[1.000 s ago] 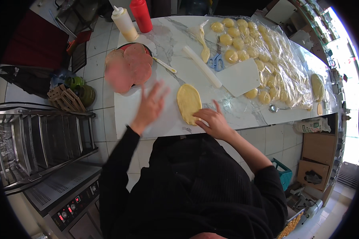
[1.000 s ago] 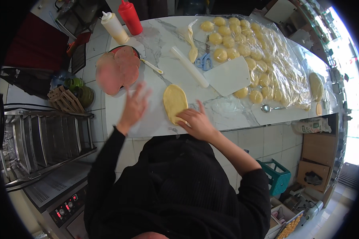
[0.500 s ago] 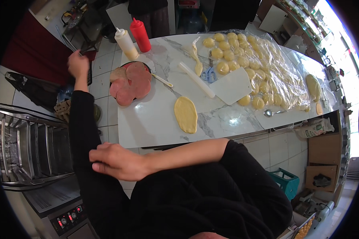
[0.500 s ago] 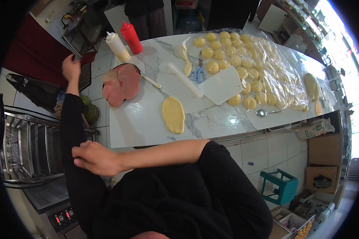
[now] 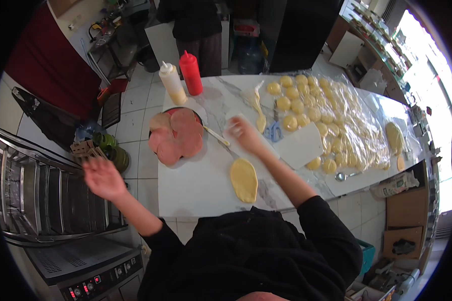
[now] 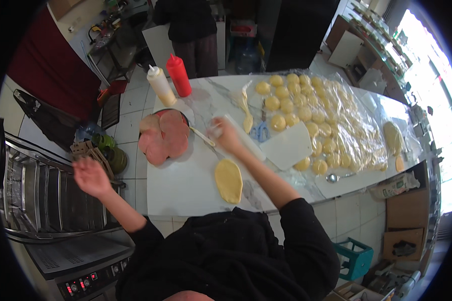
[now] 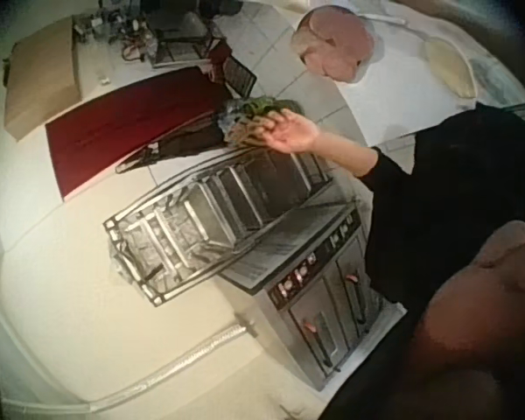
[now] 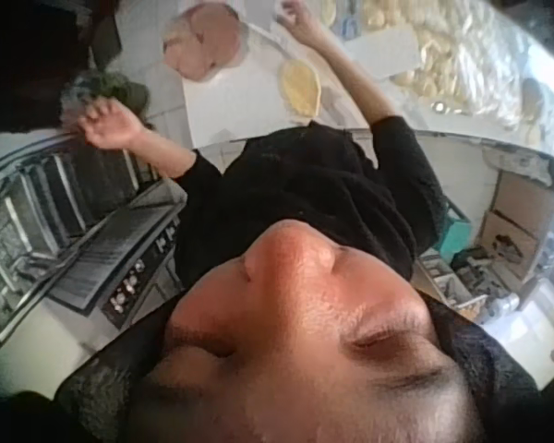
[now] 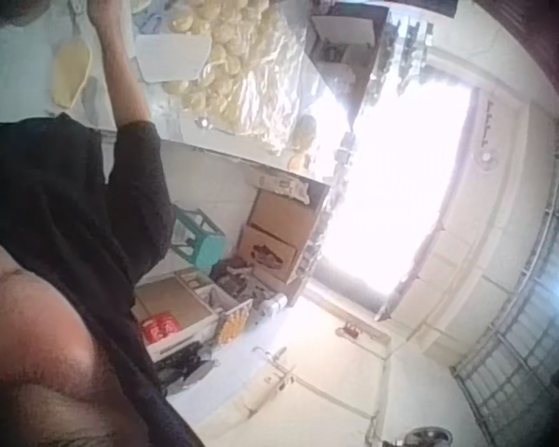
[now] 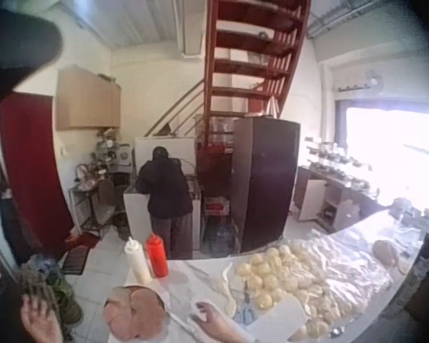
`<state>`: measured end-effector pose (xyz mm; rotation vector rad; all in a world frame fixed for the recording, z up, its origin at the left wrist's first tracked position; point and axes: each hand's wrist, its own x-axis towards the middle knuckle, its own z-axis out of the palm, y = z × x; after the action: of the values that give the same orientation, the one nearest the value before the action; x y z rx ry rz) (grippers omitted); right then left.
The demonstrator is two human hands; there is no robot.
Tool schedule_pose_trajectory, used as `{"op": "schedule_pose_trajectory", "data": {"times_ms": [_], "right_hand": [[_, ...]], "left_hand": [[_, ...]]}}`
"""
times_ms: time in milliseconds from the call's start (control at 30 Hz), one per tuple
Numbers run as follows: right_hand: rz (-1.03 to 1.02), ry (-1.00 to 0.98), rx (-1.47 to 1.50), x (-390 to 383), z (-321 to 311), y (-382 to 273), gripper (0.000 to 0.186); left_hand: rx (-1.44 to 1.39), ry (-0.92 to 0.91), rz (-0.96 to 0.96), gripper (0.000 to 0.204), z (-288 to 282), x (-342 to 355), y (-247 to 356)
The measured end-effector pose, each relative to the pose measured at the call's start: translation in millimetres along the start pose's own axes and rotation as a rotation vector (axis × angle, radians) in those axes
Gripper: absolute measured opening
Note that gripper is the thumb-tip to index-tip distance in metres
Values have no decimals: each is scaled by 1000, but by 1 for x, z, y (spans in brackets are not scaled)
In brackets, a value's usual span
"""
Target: The person flattens a piece of dough with a rolling pin, applies a cream filling from a piping bag, and folds the dough into a roll. They then place the finished roll onto a metal tray containing other dough portions.
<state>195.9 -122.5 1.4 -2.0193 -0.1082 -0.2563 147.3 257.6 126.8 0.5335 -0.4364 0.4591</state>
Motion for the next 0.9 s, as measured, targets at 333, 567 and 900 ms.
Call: {"op": "schedule_pose_trajectory", "data": {"times_ms": [333,567,900], "right_hand": [[128,422,-453,126,-63,149,35],[-341,133,-151,57,-25,-58,30],[-10,-75,485,-9,-15,-98,25]], "left_hand": [[476,172,-541,13,10,-60,-138],[766,-110,-456,37,52,-53,-231],[509,-153,-672,37,91,-34,-222]]}}
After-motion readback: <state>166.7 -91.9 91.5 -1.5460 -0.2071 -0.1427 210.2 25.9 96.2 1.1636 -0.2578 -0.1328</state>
